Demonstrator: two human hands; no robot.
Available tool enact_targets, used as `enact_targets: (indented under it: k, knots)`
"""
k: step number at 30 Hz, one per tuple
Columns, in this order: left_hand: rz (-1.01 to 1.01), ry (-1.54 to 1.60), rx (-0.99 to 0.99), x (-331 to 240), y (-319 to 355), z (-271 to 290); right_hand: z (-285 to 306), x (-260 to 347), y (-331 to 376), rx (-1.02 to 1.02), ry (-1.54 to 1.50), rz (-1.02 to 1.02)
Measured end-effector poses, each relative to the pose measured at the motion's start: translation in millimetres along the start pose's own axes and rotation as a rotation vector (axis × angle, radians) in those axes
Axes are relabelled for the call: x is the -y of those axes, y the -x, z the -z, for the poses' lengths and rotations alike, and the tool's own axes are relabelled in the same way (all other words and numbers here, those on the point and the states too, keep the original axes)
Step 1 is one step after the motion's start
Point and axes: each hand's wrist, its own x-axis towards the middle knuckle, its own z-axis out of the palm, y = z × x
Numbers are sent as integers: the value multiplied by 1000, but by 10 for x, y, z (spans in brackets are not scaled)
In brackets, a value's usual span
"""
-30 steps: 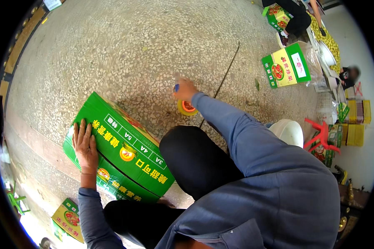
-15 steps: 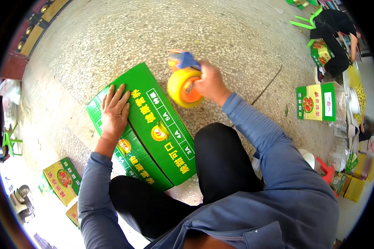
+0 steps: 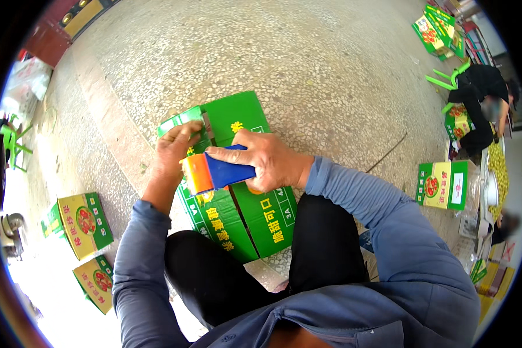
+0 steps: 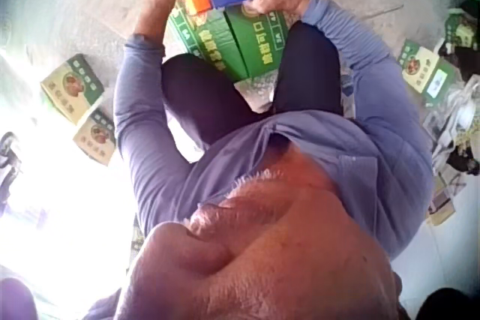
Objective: The person assembles green cardboard boxes by folding flaps and sealing them with tape. They then stack the finished boxes and move around the room to gather more materials.
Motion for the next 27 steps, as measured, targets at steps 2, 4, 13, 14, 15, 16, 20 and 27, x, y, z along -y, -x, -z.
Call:
enact_targets:
  k: [2,4,13,14,15,16,20,27]
  knots:
    - [199,169,71,-168,291,123,-25,-16,74,-31,49,-36]
    - [434,202,44,-274,582,144,-1,12,31,-58,23,-22]
    - [418,485,140,-502,958,-194,-42,15,16,-33,-3,-79]
    - [388,430,105,-472,954,-200,-36,21,15,-40,2,-74]
    - [360,373,67,-416,954,-192,-34,37,13,-48,4,-68]
    - [331,316,29,-372,957,-175,-31,51,5,-55,5,-61]
    - [157,-14,-61,-350,984,5,45,68,-70,54,85,-2]
    - [175,-58,-247,166,1340,1205,343,236,-283,287,301,88]
